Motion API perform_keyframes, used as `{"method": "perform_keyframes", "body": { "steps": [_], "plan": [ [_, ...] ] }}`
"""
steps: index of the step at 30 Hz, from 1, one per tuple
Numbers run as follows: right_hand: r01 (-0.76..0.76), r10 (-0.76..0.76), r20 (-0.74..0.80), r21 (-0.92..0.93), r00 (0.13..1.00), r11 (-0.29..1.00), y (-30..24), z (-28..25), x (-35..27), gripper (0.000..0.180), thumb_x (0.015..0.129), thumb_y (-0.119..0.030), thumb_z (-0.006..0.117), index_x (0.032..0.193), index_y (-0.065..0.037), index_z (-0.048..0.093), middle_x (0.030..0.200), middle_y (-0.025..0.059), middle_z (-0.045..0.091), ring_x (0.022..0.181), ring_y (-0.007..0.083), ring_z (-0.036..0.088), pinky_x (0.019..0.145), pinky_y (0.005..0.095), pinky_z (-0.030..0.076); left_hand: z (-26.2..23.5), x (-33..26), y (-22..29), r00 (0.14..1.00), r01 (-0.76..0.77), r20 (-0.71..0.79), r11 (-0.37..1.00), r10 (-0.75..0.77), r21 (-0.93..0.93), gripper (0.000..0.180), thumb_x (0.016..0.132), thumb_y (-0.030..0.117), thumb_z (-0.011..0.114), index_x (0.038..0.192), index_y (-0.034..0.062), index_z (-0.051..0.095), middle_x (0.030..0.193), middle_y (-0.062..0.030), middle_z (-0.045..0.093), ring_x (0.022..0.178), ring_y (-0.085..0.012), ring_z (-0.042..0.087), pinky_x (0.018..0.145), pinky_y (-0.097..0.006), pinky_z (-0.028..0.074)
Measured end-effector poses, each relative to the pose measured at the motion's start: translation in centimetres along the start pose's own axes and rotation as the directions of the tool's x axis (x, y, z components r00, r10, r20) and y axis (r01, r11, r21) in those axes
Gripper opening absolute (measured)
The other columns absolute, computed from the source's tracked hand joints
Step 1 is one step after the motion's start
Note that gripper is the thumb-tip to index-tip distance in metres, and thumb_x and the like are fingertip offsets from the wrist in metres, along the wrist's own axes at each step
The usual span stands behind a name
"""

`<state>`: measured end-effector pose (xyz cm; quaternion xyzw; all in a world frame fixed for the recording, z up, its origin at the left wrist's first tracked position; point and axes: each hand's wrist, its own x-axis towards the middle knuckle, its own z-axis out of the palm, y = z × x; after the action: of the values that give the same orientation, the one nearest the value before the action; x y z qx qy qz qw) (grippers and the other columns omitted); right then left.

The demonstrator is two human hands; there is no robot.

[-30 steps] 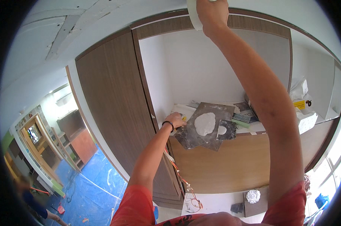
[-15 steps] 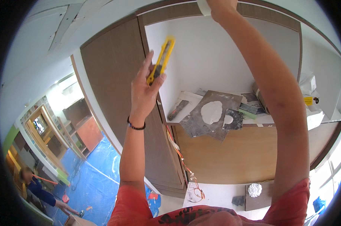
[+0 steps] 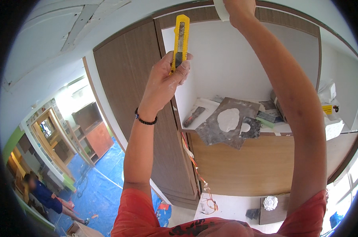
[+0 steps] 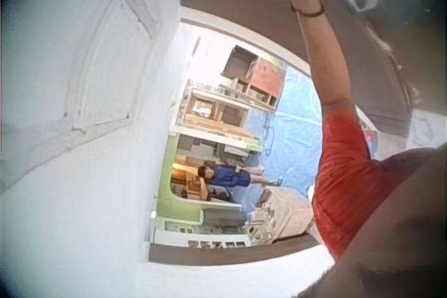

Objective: The person applies joint compound to the ceiling using a trowel and hawk, then places and smooths joint tape over seams. They use a utility knife to trim the tape and continue applying compound to embed and finish the taped areas.

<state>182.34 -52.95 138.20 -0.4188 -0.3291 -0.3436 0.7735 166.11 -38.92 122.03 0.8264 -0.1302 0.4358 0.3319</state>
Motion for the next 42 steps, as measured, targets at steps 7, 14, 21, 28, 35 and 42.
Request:
{"method": "perform_keyframes", "body": {
  "steps": [7, 14, 21, 28, 35, 42],
  "plan": [
    [0.078, -0.081, -0.052, -0.053, 0.995, 0.996, 0.3, 0.3, 0.1, 0.056, 0.090, -0.049, 0.077, 0.119, -0.003, 0.061, 0.107, 0.0270, 0.070, 0.104, 0.0363, 0.067, 0.090, 0.0445, 0.051, 1.3, -1.6, -0.9, 0.999, -0.029, -0.037, 0.992, 0.025, -0.126, 0.040, 0.111, 0.039, 0.048, 0.122, 0.0022, 0.057, 0.082, 0.0002, 0.054, 0.069, -0.0065, 0.047, 0.060, -0.021, 0.039],
    [0.037, -0.037, -0.026, -0.016, 0.999, 0.999, 0.6, 0.5, 0.3, 0.055, 0.090, -0.048, 0.077, 0.117, -0.003, 0.061, 0.107, 0.0269, 0.070, 0.104, 0.0381, 0.067, 0.090, 0.0440, 0.051, 1.4, -1.2, -1.3, 0.970, 0.052, -0.225, 0.983, -0.092, -0.178, 0.052, 0.106, 0.055, 0.049, 0.089, 0.0077, 0.059, 0.070, 0.0016, 0.052, 0.060, -0.0041, 0.045, 0.052, -0.019, 0.035],
    [0.063, -0.066, -0.053, -0.050, 0.996, 0.997, 0.5, 0.5, 0.1, 0.054, 0.090, -0.048, 0.077, 0.118, -0.004, 0.061, 0.107, 0.0267, 0.070, 0.103, 0.0392, 0.067, 0.089, 0.0455, 0.051, 0.3, 0.3, -0.5, 0.952, 0.013, -0.303, 0.996, -0.039, -0.087, 0.054, 0.101, 0.059, 0.058, 0.083, 0.0076, 0.064, 0.066, 0.0005, 0.058, 0.058, -0.0068, 0.052, 0.053, -0.020, 0.040],
    [0.026, -0.028, -0.038, -0.042, 0.999, 0.999, 0.4, 0.4, 0.1, 0.053, 0.089, -0.049, 0.078, 0.115, -0.006, 0.060, 0.092, 0.0239, 0.071, 0.092, 0.0379, 0.069, 0.082, 0.0463, 0.052, -1.6, 4.9, 2.8, 0.890, -0.156, -0.250, 0.769, 0.382, 0.620, 0.045, 0.106, 0.047, 0.055, 0.108, 0.0033, 0.067, 0.081, -0.0087, 0.071, 0.074, -0.0167, 0.069, 0.067, -0.034, 0.054],
    [0.018, -0.018, -0.044, -0.002, 0.999, 1.000, 0.6, 0.4, 0.3, 0.053, 0.089, -0.048, 0.079, 0.116, -0.006, 0.060, 0.087, 0.0225, 0.071, 0.087, 0.0357, 0.069, 0.080, 0.0459, 0.052, -2.3, 10.6, 5.7, 0.829, -0.219, -0.108, 0.497, 0.548, 0.840, 0.034, 0.109, 0.031, 0.050, 0.129, 0.0048, 0.058, 0.090, -0.0157, 0.074, 0.082, -0.0290, 0.074, 0.073, -0.041, 0.057],
    [0.042, -0.041, -0.037, 0.021, 0.998, 0.999, 0.9, 0.4, 0.4, 0.050, 0.091, -0.046, 0.077, 0.116, -0.006, 0.060, 0.088, 0.0230, 0.071, 0.087, 0.0357, 0.069, 0.080, 0.0455, 0.053, -1.3, 11.9, 6.8, 0.729, -0.376, 0.041, 0.350, 0.683, 0.858, 0.039, 0.107, 0.026, 0.052, 0.139, 0.0036, 0.055, 0.122, -0.0232, 0.067, 0.103, -0.0433, 0.069, 0.080, -0.048, 0.059]
  ]
}}
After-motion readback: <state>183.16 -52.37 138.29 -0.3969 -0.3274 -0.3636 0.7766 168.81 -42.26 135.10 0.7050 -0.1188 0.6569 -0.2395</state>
